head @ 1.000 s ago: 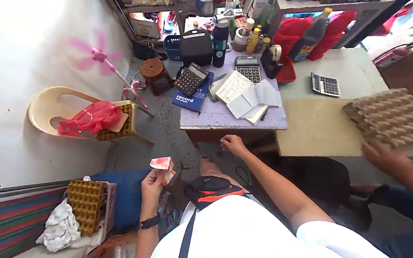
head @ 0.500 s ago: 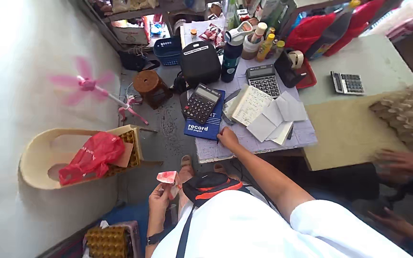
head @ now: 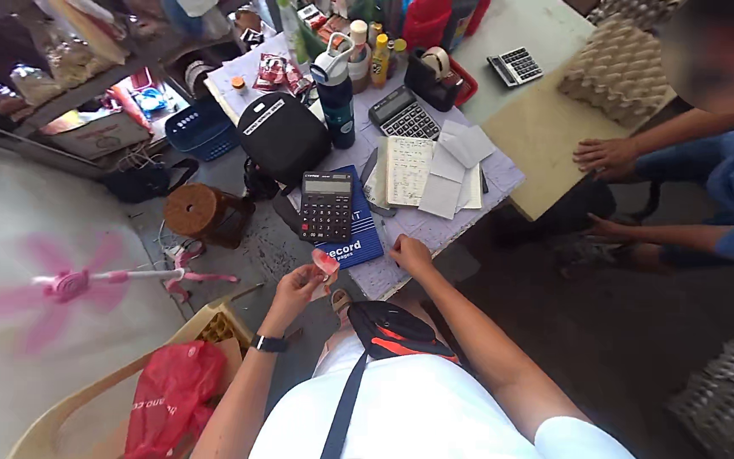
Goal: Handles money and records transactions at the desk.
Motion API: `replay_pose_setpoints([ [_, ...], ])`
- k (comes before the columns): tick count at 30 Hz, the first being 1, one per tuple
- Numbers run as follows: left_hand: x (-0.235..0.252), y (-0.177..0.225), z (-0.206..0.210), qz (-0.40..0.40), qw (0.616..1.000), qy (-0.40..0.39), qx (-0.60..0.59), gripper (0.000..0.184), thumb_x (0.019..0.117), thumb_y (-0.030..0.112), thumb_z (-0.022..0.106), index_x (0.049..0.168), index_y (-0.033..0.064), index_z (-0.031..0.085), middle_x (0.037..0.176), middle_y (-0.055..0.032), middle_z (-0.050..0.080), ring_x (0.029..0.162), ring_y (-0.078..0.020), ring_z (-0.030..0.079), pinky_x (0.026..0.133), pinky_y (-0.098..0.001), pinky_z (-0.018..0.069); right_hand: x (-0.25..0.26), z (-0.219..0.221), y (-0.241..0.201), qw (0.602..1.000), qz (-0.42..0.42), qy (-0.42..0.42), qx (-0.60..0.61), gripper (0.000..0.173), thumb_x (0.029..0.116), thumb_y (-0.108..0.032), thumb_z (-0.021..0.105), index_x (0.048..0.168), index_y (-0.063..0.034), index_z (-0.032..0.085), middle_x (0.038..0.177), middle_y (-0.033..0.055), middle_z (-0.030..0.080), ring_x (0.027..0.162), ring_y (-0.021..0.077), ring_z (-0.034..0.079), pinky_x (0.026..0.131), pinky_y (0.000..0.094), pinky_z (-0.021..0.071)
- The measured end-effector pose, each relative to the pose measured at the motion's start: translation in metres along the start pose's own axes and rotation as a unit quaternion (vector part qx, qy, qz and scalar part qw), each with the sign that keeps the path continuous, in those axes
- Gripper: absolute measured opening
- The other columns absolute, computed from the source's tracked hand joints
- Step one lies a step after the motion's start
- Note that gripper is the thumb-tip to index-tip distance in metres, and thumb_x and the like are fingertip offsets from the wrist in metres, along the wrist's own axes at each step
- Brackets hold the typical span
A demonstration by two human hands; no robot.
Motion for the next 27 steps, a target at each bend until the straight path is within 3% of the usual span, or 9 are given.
replay_pose_setpoints([
  [2, 0.031, 0.016, 0.012, 0.017, 0.998, -0.057, 0.035, 0.037, 0.0996, 0.022, 0.067, 0.131, 0.0031, 0.063, 0.115, -0.008, 0.072, 0.096, -0.0131, 0.071, 0.087, -0.0335, 0.0599, -0.003, 0.006, 0.003, 1.0, 0.006, 0.002, 0.006, 0.05, 0.0935, -0.04, 0.071, 0.126, -0.0019, 0.063, 0.115, 0.0212, 0.07, 0.11, 0.0391, 0.067, 0.094, 0.0616, 0.0522],
  [4, 0.061, 0.031, 0.033, 0.034, 0.994, -0.086, 0.06, 0.045, 0.099, 0.023, 0.068, 0.139, 0.004, 0.057, 0.118, -0.0103, 0.072, 0.102, -0.0163, 0.071, 0.092, -0.0376, 0.0592, -0.002, 0.007, 0.003, 1.0, 0.004, -0.016, -0.002, 0.043, 0.0965, -0.032, 0.065, 0.125, -0.0004, 0.062, 0.116, 0.0219, 0.069, 0.112, 0.0387, 0.067, 0.096, 0.06, 0.0521],
  [6, 0.087, 0.047, 0.054, 0.035, 0.993, -0.092, 0.066, 0.052, 0.098, 0.024, 0.07, 0.144, 0.006, 0.052, 0.111, -0.0098, 0.073, 0.095, -0.0169, 0.072, 0.087, -0.0392, 0.0595, 0.003, -0.002, 0.01, 0.999, 0.001, -0.041, 0.023, 0.04, 0.0974, -0.03, 0.065, 0.122, 0.0018, 0.065, 0.114, 0.0227, 0.07, 0.109, 0.0381, 0.067, 0.096, 0.0586, 0.0524],
  [8, 0.108, 0.061, 0.072, 0.016, 0.995, -0.085, 0.047, 0.053, 0.0974, 0.022, 0.071, 0.144, 0.0054, 0.053, 0.103, -0.0102, 0.075, 0.085, -0.0177, 0.072, 0.08, -0.0397, 0.06, 0.006, -0.018, 0.025, 0.993, -0.017, -0.056, 0.101, 0.041, 0.0981, -0.032, 0.066, 0.121, 0.003, 0.065, 0.104, 0.021, 0.07, 0.089, 0.0328, 0.072, 0.084, 0.0528, 0.0589],
  [10, 0.125, 0.071, 0.085, 0.005, 0.997, -0.079, 0.018, 0.05, 0.0983, 0.02, 0.07, 0.143, 0.0041, 0.054, 0.104, -0.011, 0.076, 0.085, -0.0187, 0.073, 0.081, -0.0402, 0.0606, 0.004, -0.039, 0.044, 0.977, -0.062, -0.04, 0.201, 0.037, 0.0971, -0.023, 0.067, 0.122, 0.0041, 0.062, 0.098, 0.0188, 0.07, 0.078, 0.0274, 0.072, 0.075, 0.047, 0.0623],
  [15, 0.153, 0.077, 0.109, 0.005, 0.997, -0.079, -0.021, 0.046, 0.0995, 0.018, 0.069, 0.141, 0.0047, 0.055, 0.102, -0.0107, 0.076, 0.085, -0.0193, 0.074, 0.08, -0.0404, 0.061, 0.015, -0.081, 0.094, 0.898, -0.181, 0.151, 0.372, 0.017, 0.0934, -0.006, 0.064, 0.107, 0.0036, 0.06, 0.086, 0.0118, 0.069, 0.075, 0.021, 0.071, 0.073, 0.0409, 0.0621],
  [19, 0.17, 0.077, 0.13, -0.009, 0.996, -0.085, -0.032, 0.047, 0.0997, 0.017, 0.068, 0.142, 0.0043, 0.053, 0.103, -0.0112, 0.076, 0.085, -0.0186, 0.073, 0.08, -0.0387, 0.0604, 0.042, -0.102, 0.101, 0.819, -0.197, 0.23, 0.487, 0.023, 0.0994, -0.002, 0.052, 0.12, 0.002, 0.061, 0.102, 0.0109, 0.072, 0.089, 0.019, 0.074, 0.083, 0.0374, 0.0633],
  [24, 0.2, 0.071, 0.166, -0.02, 0.985, -0.157, 0.07, 0.068, 0.0985, 0.015, 0.069, 0.159, 0.0165, 0.037, 0.12, -0.0175, 0.071, 0.102, -0.0271, 0.072, 0.094, -0.0492, 0.0581, 0.08, -0.112, 0.08, 0.807, -0.217, 0.25, 0.489, 0.024, 0.0981, -0.003, 0.064, 0.122, 0.0003, 0.063, 0.11, 0.0127, 0.073, 0.096, 0.0203, 0.073, 0.087, 0.0377, 0.0628],
  [27, 0.213, 0.082, 0.198, -0.015, 0.958, -0.222, 0.182, 0.077, 0.101, 0.018, 0.064, 0.165, 0.024, 0.022, 0.11, -0.0204, 0.071, 0.097, -0.033, 0.071, 0.093, -0.0555, 0.055, 0.1, -0.109, 0.068, 0.832, -0.224, 0.256, 0.438, 0.023, 0.0967, -0.007, 0.069, 0.12, -0.005, 0.067, 0.105, 0.0097, 0.074, 0.088, 0.016, 0.072, 0.08, 0.0336, 0.062],
])
Point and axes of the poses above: each hand's wrist, its own x-axis towards the middle knuckle, its own z-axis out of the palm, y = z × x, the point moved 1 cm from there along x, towards the middle knuckle
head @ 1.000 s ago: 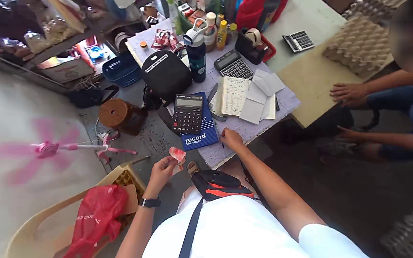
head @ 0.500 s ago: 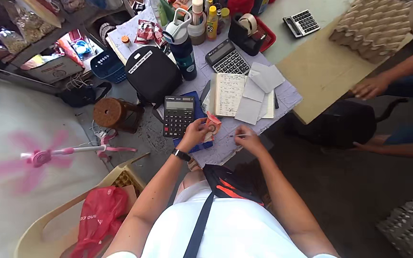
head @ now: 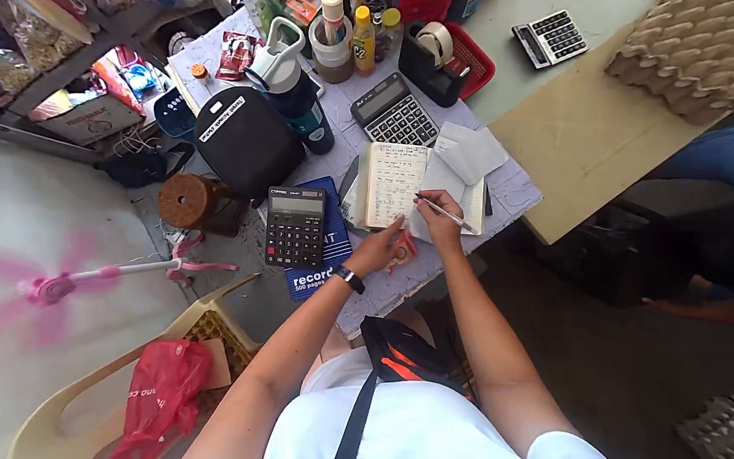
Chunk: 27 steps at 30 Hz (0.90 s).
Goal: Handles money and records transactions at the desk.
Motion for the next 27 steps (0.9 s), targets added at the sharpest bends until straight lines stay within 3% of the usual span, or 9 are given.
replay_pose_setpoints([
  [2, 0.013, 0.009, 0.013, -0.001, 0.998, -0.03, 0.051, 0.076, 0.1023, 0.018, 0.059, 0.166, 0.0246, 0.018, 0.11, -0.0205, 0.071, 0.099, -0.0352, 0.07, 0.093, -0.058, 0.054, 0.008, 0.004, 0.007, 0.999, -0.011, 0.003, -0.05, 0.021, 0.0959, -0.01, 0.069, 0.117, -0.0064, 0.068, 0.101, 0.0088, 0.073, 0.082, 0.0152, 0.07, 0.074, 0.0334, 0.0606],
  [6, 0.021, 0.018, 0.027, -0.006, 0.993, -0.082, 0.083, 0.072, 0.1037, 0.021, 0.057, 0.165, 0.0281, 0.021, 0.11, -0.0199, 0.071, 0.099, -0.0364, 0.07, 0.091, -0.0589, 0.0541, 0.019, -0.003, 0.022, 0.992, -0.012, 0.068, -0.101, 0.019, 0.0924, -0.01, 0.069, 0.11, -0.0048, 0.064, 0.092, 0.0091, 0.069, 0.073, 0.0161, 0.066, 0.066, 0.0343, 0.0576],
  [13, 0.011, 0.017, 0.018, -0.041, 0.994, -0.053, 0.082, 0.077, 0.1053, 0.021, 0.053, 0.167, 0.0285, 0.007, 0.109, -0.0189, 0.07, 0.098, -0.0358, 0.069, 0.091, -0.058, 0.054, 0.021, 0.0, 0.034, 0.993, -0.048, 0.052, -0.092, 0.017, 0.087, -0.01, 0.069, 0.102, -0.0043, 0.064, 0.083, 0.0061, 0.065, 0.065, 0.0116, 0.06, 0.059, 0.028, 0.0524],
  [27, 0.009, 0.003, 0.017, -0.053, 0.991, -0.083, 0.095, 0.085, 0.1039, 0.02, 0.056, 0.166, 0.0335, -0.001, 0.104, -0.0176, 0.071, 0.094, -0.0348, 0.069, 0.089, -0.0572, 0.0542, 0.02, 0.006, 0.043, 0.987, -0.058, 0.046, -0.145, 0.014, 0.0876, -0.011, 0.068, 0.1, -0.0043, 0.064, 0.083, 0.0062, 0.066, 0.067, 0.0114, 0.062, 0.06, 0.0278, 0.0535],
])
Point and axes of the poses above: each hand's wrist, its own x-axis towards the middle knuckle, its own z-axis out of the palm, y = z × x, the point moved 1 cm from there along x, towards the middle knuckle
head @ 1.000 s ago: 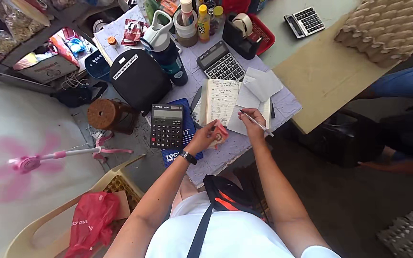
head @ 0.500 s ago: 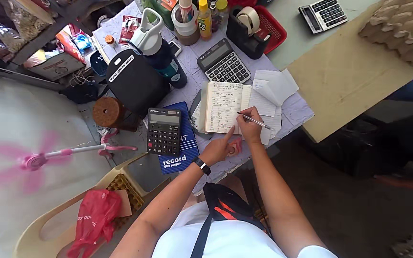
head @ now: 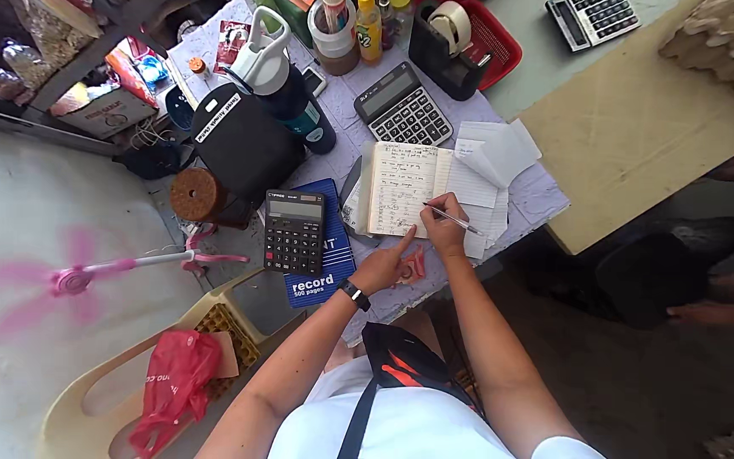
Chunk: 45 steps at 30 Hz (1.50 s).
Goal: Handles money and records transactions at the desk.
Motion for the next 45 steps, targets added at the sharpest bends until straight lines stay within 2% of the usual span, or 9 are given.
replay_pose_setpoints([
  [21, -0.001, 0.001, -0.002, -0.011, 1.0, -0.003, -0.013, 0.086, 0.1034, 0.019, 0.057, 0.166, 0.0366, 0.0, 0.108, -0.019, 0.071, 0.098, -0.0366, 0.07, 0.091, -0.0591, 0.0536, 0.001, -0.001, 0.0, 0.999, -0.022, -0.014, -0.034, 0.012, 0.0869, -0.012, 0.067, 0.094, -0.0033, 0.061, 0.081, 0.0081, 0.061, 0.066, 0.0149, 0.059, 0.058, 0.031, 0.0512],
  [27, -0.004, -0.003, -0.002, 0.006, 1.0, 0.002, -0.024, 0.086, 0.103, 0.02, 0.059, 0.166, 0.0325, 0.002, 0.109, -0.0208, 0.07, 0.099, -0.0372, 0.069, 0.093, -0.0589, 0.0524, 0.005, -0.003, -0.002, 1.0, -0.014, -0.022, -0.017, 0.012, 0.0894, -0.008, 0.067, 0.098, -0.0012, 0.061, 0.085, 0.0101, 0.062, 0.068, 0.0154, 0.059, 0.06, 0.031, 0.0522],
  [29, -0.016, -0.007, -0.003, 0.031, 0.998, 0.009, -0.059, 0.081, 0.1025, 0.021, 0.062, 0.167, 0.0265, 0.012, 0.107, -0.0197, 0.071, 0.097, -0.0345, 0.07, 0.094, -0.0564, 0.0534, 0.01, -0.01, -0.004, 0.999, -0.002, -0.026, 0.039, 0.01, 0.0917, -0.005, 0.063, 0.099, 0.0003, 0.061, 0.086, 0.0095, 0.063, 0.069, 0.0127, 0.06, 0.062, 0.0278, 0.0534],
  [32, -0.053, -0.024, -0.004, 0.08, 0.983, 0.044, -0.159, 0.051, 0.101, 0.021, 0.065, 0.149, 0.0089, 0.051, 0.111, -0.016, 0.073, 0.098, -0.0247, 0.072, 0.094, -0.0463, 0.057, 0.017, -0.028, -0.014, 0.99, 0.027, -0.123, 0.065, 0.016, 0.1006, -0.014, 0.057, 0.092, -0.0017, 0.061, 0.076, 0.005, 0.061, 0.065, 0.0118, 0.06, 0.062, 0.031, 0.0544],
  [35, -0.107, -0.054, -0.013, 0.1, 0.942, 0.106, -0.302, 0.031, 0.1007, 0.022, 0.066, 0.123, 0.0007, 0.066, 0.102, -0.0081, 0.074, 0.09, -0.0128, 0.071, 0.086, -0.0342, 0.0591, 0.007, -0.038, -0.029, 0.945, 0.021, -0.308, -0.103, 0.04, 0.103, -0.033, 0.053, 0.084, 0.0005, 0.064, 0.067, 0.0101, 0.056, 0.063, 0.0234, 0.058, 0.063, 0.0466, 0.0491],
  [38, -0.161, -0.1, -0.025, 0.094, 0.859, 0.216, -0.455, 0.025, 0.0995, 0.017, 0.066, 0.119, 0.0013, 0.067, 0.094, -0.004, 0.073, 0.075, -0.0088, 0.067, 0.068, -0.0274, 0.0565, -0.015, -0.031, -0.051, 0.861, 0.045, -0.414, -0.292, 0.049, 0.1037, -0.043, 0.054, 0.088, 0.0009, 0.068, 0.077, 0.0204, 0.065, 0.078, 0.0401, 0.067, 0.073, 0.0642, 0.0512],
  [41, -0.205, -0.162, -0.04, 0.042, 0.785, 0.303, -0.539, 0.024, 0.1002, 0.015, 0.065, 0.121, 0.0036, 0.067, 0.093, -0.002, 0.072, 0.06, -0.0026, 0.055, 0.051, -0.0182, 0.0429, -0.035, -0.015, -0.066, 0.832, 0.073, -0.382, -0.395, 0.054, 0.0992, -0.052, 0.062, 0.102, 0.0017, 0.071, 0.094, 0.0259, 0.071, 0.093, 0.0469, 0.069, 0.081, 0.0686, 0.0516],
  [43, -0.221, -0.211, -0.048, 0.003, 0.731, 0.345, -0.589, 0.024, 0.1013, 0.015, 0.064, 0.122, 0.0026, 0.066, 0.089, -0.003, 0.071, 0.055, -0.0018, 0.051, 0.048, -0.0173, 0.0407, -0.043, 0.0, -0.085, 0.851, 0.086, -0.309, -0.415, 0.057, 0.0983, -0.052, 0.064, 0.105, 0.0035, 0.07, 0.101, 0.027, 0.07, 0.098, 0.0472, 0.068, 0.083, 0.0675, 0.0515],
  [45, -0.223, -0.262, -0.055, -0.024, 0.675, 0.381, -0.631, 0.021, 0.1022, 0.015, 0.063, 0.118, 0.0014, 0.066, 0.078, -0.0024, 0.068, 0.048, -0.0009, 0.045, 0.043, -0.0167, 0.0365, -0.052, 0.022, -0.111, 0.869, 0.072, -0.245, -0.424, 0.051, 0.1027, -0.047, 0.059, 0.103, 0.0033, 0.067, 0.098, 0.0266, 0.069, 0.093, 0.0463, 0.069, 0.078, 0.0655, 0.0521],
])
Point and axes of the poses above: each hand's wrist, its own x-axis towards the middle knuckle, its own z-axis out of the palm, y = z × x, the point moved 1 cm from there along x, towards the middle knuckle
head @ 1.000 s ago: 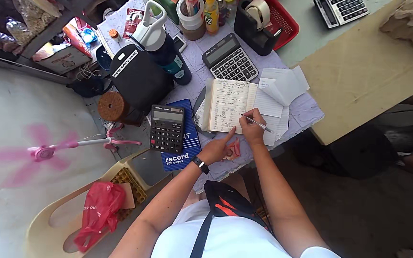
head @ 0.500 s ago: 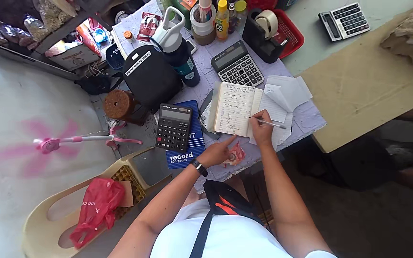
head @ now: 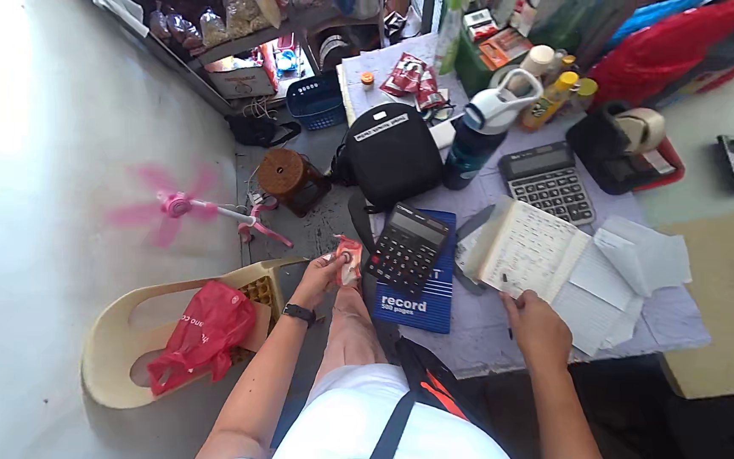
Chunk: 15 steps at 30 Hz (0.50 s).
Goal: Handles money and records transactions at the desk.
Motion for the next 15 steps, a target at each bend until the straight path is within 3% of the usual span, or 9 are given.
replay_pose_setpoints([
  [2, 0.037, -0.002, -0.033, -0.011, 0.999, 0.033, -0.029, 0.019, 0.104, 0.017, 0.06, 0.112, 0.001, 0.065, 0.068, -0.0001, 0.062, 0.044, -0.0006, 0.04, 0.041, -0.0165, 0.0325, -0.008, 0.0, -0.039, 1.0, -0.001, 0.008, 0.001, 0.046, 0.1038, -0.042, 0.059, 0.101, 0.0032, 0.067, 0.094, 0.0266, 0.069, 0.089, 0.0466, 0.069, 0.074, 0.0657, 0.0523],
  [3, 0.057, -0.001, -0.045, -0.02, 0.998, 0.044, -0.045, 0.02, 0.1047, 0.018, 0.059, 0.112, 0.0003, 0.064, 0.067, -0.0002, 0.06, 0.044, -0.0009, 0.039, 0.04, -0.0166, 0.0314, -0.012, -0.002, -0.059, 1.0, -0.001, -0.026, 0.005, 0.046, 0.1027, -0.042, 0.061, 0.104, 0.0034, 0.068, 0.096, 0.027, 0.069, 0.091, 0.0469, 0.069, 0.076, 0.0666, 0.0524],
  [6, 0.118, 0.007, -0.063, -0.06, 0.992, 0.065, -0.085, 0.024, 0.1058, 0.02, 0.057, 0.122, 0.0017, 0.06, 0.071, 0.0003, 0.058, 0.044, -0.0012, 0.035, 0.04, -0.0166, 0.0297, -0.023, 0.007, -0.111, 0.982, 0.007, -0.191, 0.003, 0.061, 0.0871, -0.05, 0.079, 0.115, 0.0024, 0.068, 0.108, 0.0269, 0.069, 0.101, 0.0464, 0.067, 0.086, 0.0681, 0.052],
  [8, 0.158, 0.018, -0.066, -0.073, 0.99, 0.063, -0.105, 0.026, 0.1048, 0.019, 0.059, 0.125, 0.003, 0.058, 0.073, 0.0007, 0.056, 0.044, -0.0012, 0.032, 0.04, -0.0167, 0.0282, -0.028, 0.031, -0.134, 0.97, 0.02, -0.242, -0.017, 0.073, 0.0767, -0.051, 0.088, 0.122, 0.0021, 0.065, 0.119, 0.0253, 0.066, 0.109, 0.0435, 0.065, 0.092, 0.064, 0.0523],
  [11, 0.208, 0.038, -0.054, -0.071, 0.989, 0.046, -0.119, 0.025, 0.1039, 0.019, 0.06, 0.123, 0.0033, 0.06, 0.07, 0.0003, 0.055, 0.043, -0.0012, 0.032, 0.04, -0.0167, 0.0276, -0.029, 0.063, -0.15, 0.971, 0.057, -0.228, -0.037, 0.096, 0.0673, -0.041, 0.096, 0.138, 0.0064, 0.052, 0.133, 0.0288, 0.059, 0.122, 0.0453, 0.06, 0.102, 0.0605, 0.05],
  [15, 0.265, 0.05, -0.036, -0.056, 0.993, -0.017, -0.104, 0.029, 0.1036, 0.027, 0.061, 0.127, 0.0098, 0.061, 0.068, 0.0032, 0.052, 0.045, -0.0015, 0.033, 0.04, -0.0172, 0.0272, -0.026, 0.068, -0.149, 0.971, 0.075, -0.223, -0.039, 0.097, 0.064, -0.04, 0.098, 0.136, 0.0071, 0.053, 0.129, 0.0276, 0.061, 0.12, 0.0428, 0.061, 0.103, 0.0581, 0.0492],
])
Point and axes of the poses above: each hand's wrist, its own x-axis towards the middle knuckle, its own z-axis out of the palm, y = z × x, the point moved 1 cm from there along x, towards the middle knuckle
